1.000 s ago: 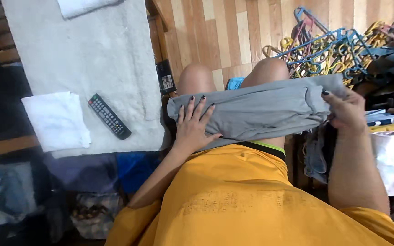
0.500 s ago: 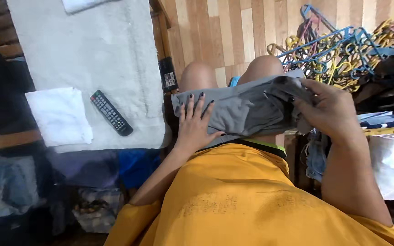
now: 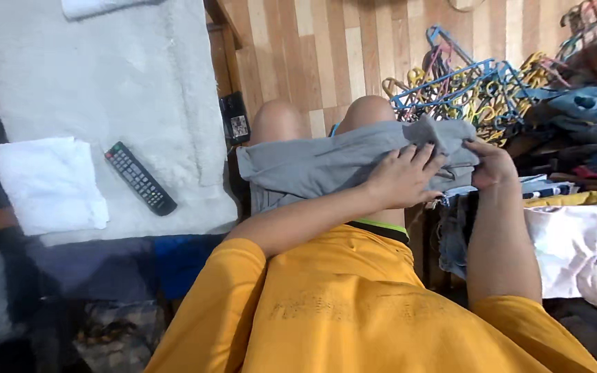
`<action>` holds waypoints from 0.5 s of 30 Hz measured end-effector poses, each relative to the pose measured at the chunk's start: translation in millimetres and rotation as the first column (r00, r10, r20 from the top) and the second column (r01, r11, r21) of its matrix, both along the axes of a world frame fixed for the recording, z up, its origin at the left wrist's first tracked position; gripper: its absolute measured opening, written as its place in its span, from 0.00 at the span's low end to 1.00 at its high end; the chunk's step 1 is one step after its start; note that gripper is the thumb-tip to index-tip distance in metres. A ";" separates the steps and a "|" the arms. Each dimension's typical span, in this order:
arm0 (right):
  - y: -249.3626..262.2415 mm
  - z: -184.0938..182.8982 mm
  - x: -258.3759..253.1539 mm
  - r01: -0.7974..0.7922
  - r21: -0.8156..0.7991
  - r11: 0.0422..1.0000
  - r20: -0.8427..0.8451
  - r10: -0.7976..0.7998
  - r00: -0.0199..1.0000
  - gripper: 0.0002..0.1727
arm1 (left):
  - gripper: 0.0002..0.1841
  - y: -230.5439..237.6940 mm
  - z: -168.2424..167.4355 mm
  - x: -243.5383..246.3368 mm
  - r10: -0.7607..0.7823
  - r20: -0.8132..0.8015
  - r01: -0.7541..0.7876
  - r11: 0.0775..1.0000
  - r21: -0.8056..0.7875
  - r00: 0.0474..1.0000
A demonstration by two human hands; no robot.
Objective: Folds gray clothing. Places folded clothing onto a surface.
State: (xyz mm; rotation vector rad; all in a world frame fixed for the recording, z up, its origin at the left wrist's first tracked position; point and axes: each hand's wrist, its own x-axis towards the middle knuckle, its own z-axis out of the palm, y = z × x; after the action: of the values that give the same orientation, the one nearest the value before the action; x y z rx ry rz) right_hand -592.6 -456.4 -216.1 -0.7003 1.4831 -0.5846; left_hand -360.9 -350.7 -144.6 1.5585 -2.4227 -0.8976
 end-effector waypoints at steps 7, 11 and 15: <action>18.6 -23.1 25.7 -0.420 0.038 0.907 -0.315 0.410 0.856 0.24 | 0.37 -1.7 -49.0 17.2 0.075 0.032 -0.068 0.982 -0.177 0.997; 58.4 -10.3 59.6 -0.184 0.122 0.975 0.145 0.166 0.975 0.26 | 0.38 -0.3 -47.0 19.1 0.067 0.073 -0.054 0.986 -0.157 0.995; 57.6 5.0 80.1 0.099 0.117 0.988 0.471 -0.143 0.870 0.23 | 0.37 0.3 -46.9 20.4 0.053 0.072 -0.041 0.987 -0.157 0.996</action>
State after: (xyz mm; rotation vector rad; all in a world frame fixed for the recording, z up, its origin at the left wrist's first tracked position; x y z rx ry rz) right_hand -512.5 -398.8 -211.1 -0.3545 1.0824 -0.7242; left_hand -340.5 -350.5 -191.5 1.6133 -2.4293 -0.6356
